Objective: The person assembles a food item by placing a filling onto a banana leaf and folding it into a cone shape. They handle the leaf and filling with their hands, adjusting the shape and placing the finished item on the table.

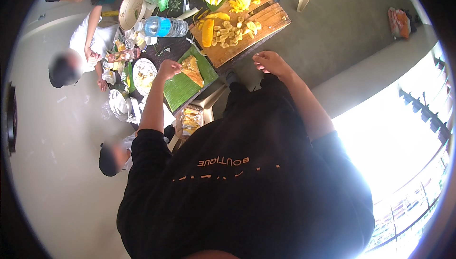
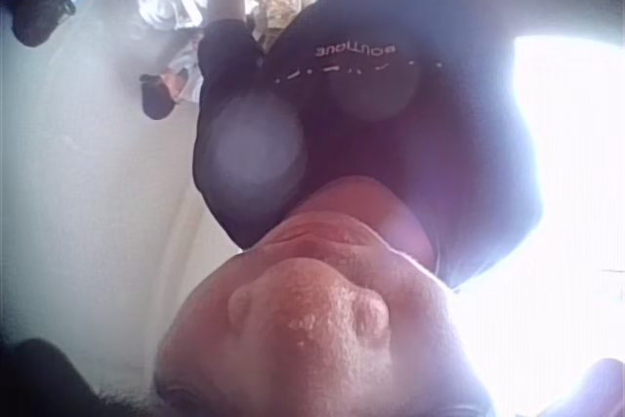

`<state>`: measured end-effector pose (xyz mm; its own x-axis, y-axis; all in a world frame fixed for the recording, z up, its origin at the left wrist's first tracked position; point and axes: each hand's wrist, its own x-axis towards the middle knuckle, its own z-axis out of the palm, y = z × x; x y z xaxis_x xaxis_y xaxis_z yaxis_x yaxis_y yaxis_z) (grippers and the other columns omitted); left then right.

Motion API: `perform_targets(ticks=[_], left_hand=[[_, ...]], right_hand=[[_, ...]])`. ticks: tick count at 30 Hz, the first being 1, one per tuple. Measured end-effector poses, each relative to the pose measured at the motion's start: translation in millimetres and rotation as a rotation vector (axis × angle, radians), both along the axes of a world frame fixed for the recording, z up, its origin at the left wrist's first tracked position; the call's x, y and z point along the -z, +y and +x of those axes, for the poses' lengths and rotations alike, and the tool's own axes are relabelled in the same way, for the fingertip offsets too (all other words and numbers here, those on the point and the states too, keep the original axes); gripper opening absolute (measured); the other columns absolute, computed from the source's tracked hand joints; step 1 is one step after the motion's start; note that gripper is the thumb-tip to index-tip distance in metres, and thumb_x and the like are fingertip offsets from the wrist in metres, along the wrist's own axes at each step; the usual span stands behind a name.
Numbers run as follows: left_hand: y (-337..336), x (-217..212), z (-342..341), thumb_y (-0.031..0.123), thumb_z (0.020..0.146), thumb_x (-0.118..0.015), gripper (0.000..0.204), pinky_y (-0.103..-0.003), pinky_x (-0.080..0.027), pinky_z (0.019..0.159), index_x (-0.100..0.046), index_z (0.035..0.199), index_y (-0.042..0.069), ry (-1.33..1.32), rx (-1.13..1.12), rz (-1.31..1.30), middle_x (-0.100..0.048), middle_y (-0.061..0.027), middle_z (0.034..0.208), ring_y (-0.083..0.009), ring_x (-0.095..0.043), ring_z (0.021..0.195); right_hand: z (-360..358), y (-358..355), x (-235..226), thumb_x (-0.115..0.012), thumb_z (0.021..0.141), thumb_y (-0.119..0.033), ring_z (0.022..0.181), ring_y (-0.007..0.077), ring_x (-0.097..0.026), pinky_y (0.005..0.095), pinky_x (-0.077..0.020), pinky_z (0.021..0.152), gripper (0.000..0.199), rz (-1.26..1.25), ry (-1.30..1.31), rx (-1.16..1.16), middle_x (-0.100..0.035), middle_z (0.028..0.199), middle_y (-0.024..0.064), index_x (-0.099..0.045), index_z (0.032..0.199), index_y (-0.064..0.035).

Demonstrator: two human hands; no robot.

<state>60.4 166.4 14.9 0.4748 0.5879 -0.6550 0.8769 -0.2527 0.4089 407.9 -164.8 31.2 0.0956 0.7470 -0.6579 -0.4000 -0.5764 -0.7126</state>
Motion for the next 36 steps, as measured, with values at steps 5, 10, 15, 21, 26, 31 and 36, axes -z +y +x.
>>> perform_targets(ticks=[5,10,15,21,26,31,36], left_hand=[[-1.3,-8.1,9.3,0.003,0.072,-0.070,0.017,-0.030,-0.051,0.055,-0.069,0.088,-0.001,0.029,0.049,0.036,-0.068,-0.0118,0.075,-0.0172,-0.067,0.064],[-5.6,-5.8,7.6,0.001,0.073,-0.068,0.014,-0.029,-0.053,0.055,-0.069,0.086,-0.002,-0.004,-0.024,0.017,-0.068,-0.0127,0.076,-0.0192,-0.068,0.066],[-8.5,-11.9,16.0,0.002,0.074,-0.068,0.012,-0.029,-0.053,0.057,-0.070,0.085,0.001,0.057,0.001,0.028,-0.069,-0.0134,0.077,-0.0197,-0.068,0.066],[0.6,-4.6,9.4,0.006,0.072,-0.070,0.014,-0.030,-0.053,0.059,-0.070,0.086,0.003,0.032,0.032,0.089,-0.069,-0.0125,0.075,-0.0185,-0.068,0.067],[7.6,4.3,1.1,0.009,0.070,-0.070,0.018,-0.030,-0.053,0.059,-0.071,0.087,0.003,0.012,0.030,0.048,-0.069,-0.0116,0.075,-0.0171,-0.067,0.064],[4.2,-7.4,10.3,0.009,0.068,-0.071,0.019,-0.030,-0.053,0.061,-0.071,0.086,0.004,0.054,0.072,0.052,-0.069,-0.0107,0.077,-0.0179,-0.067,0.065],[-0.9,-21.2,19.4,0.011,0.067,-0.072,0.017,-0.032,-0.053,0.063,-0.072,0.084,0.007,0.129,0.096,0.060,-0.069,-0.0105,0.076,-0.0199,-0.067,0.066]], right_hand=[[1.4,3.0,-5.9,-0.059,0.087,-0.034,0.075,0.0073,-0.054,0.0221,-0.0439,0.063,0.034,-0.006,0.016,0.002,-0.058,0.086,-0.0004,-0.059,0.102,-0.0036],[3.1,7.1,-8.5,-0.059,0.087,-0.032,0.074,0.0073,-0.054,0.0218,-0.0437,0.062,0.032,-0.013,-0.005,-0.004,-0.058,0.084,-0.0006,-0.059,0.101,-0.0035],[3.0,7.6,-12.6,-0.059,0.087,-0.032,0.074,0.0072,-0.054,0.0217,-0.0435,0.062,0.032,-0.012,-0.014,0.001,-0.058,0.084,-0.0007,-0.059,0.102,-0.0037],[-0.2,6.0,-5.6,-0.060,0.087,-0.030,0.073,0.0063,-0.054,0.0205,-0.0425,0.061,0.030,-0.005,0.017,-0.008,-0.058,0.083,-0.0013,-0.059,0.101,-0.0043],[-0.9,7.6,-6.9,-0.060,0.086,-0.030,0.072,0.0063,-0.054,0.0202,-0.0423,0.060,0.029,0.016,0.022,-0.006,-0.058,0.082,-0.0016,-0.060,0.099,-0.0045],[3.0,10.6,-5.9,-0.060,0.086,-0.032,0.073,0.0069,-0.055,0.0211,-0.0430,0.061,0.030,0.010,-0.017,-0.009,-0.059,0.084,-0.0008,-0.060,0.099,-0.0045],[2.3,11.2,-9.9,-0.060,0.086,-0.032,0.075,0.0074,-0.055,0.0215,-0.0435,0.062,0.032,-0.008,-0.033,-0.015,-0.059,0.085,-0.0003,-0.060,0.101,-0.0044]])
